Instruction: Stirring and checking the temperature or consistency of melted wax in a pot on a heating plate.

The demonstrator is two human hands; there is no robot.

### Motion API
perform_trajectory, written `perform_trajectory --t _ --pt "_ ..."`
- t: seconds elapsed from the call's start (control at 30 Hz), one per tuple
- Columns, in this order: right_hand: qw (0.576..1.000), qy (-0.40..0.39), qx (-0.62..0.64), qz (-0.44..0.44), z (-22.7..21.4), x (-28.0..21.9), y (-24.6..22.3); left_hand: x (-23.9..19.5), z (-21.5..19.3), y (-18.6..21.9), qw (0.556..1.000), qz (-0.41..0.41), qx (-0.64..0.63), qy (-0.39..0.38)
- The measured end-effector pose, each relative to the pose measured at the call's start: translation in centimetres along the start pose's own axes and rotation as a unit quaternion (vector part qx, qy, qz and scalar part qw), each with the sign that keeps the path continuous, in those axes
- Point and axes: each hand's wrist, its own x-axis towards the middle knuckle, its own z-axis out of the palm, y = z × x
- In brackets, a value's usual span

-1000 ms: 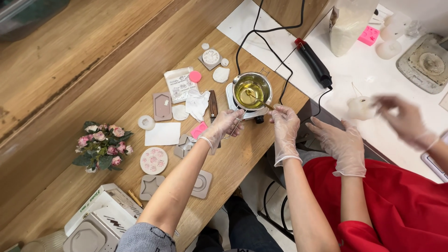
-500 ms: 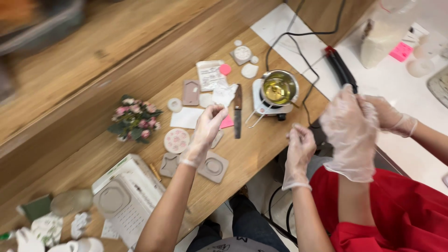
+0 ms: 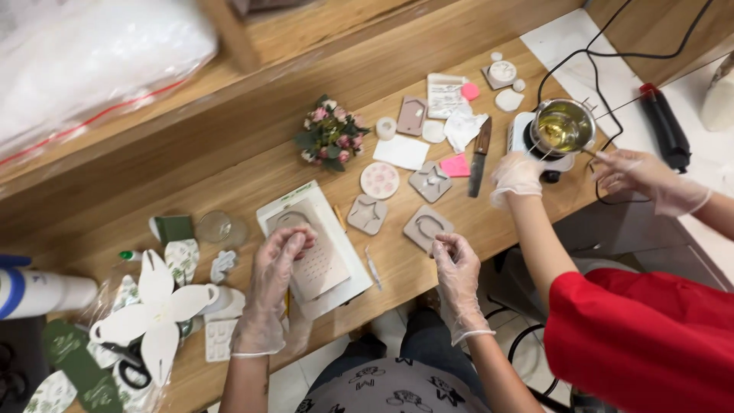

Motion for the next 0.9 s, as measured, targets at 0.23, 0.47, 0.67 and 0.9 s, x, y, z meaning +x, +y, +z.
perform_trajectory --t 0.23,0.47,0.67,0.9 --pt "1.000 -0.013 0.003 0.005 3.1 -4.3 -1.1 -2.9 -6.7 -1.6 1.000 -0.009 0.006 0.011" --pt "0.999 0.009 -0.037 0.007 2.2 -6.6 -0.9 -3.0 -8.0 -2.7 1.000 -0.022 -0.004 -0.012" --pt "0.996 0.012 -0.080 0.028 0.5 -7.1 -0.5 -2.4 -7.3 -1.9 0.999 -0.017 0.000 -0.034" --pt "0.994 0.032 -0.094 0.045 0.2 -7.9 -3.5 -2.3 -7.5 -1.4 0.999 -0.020 0.005 -0.040"
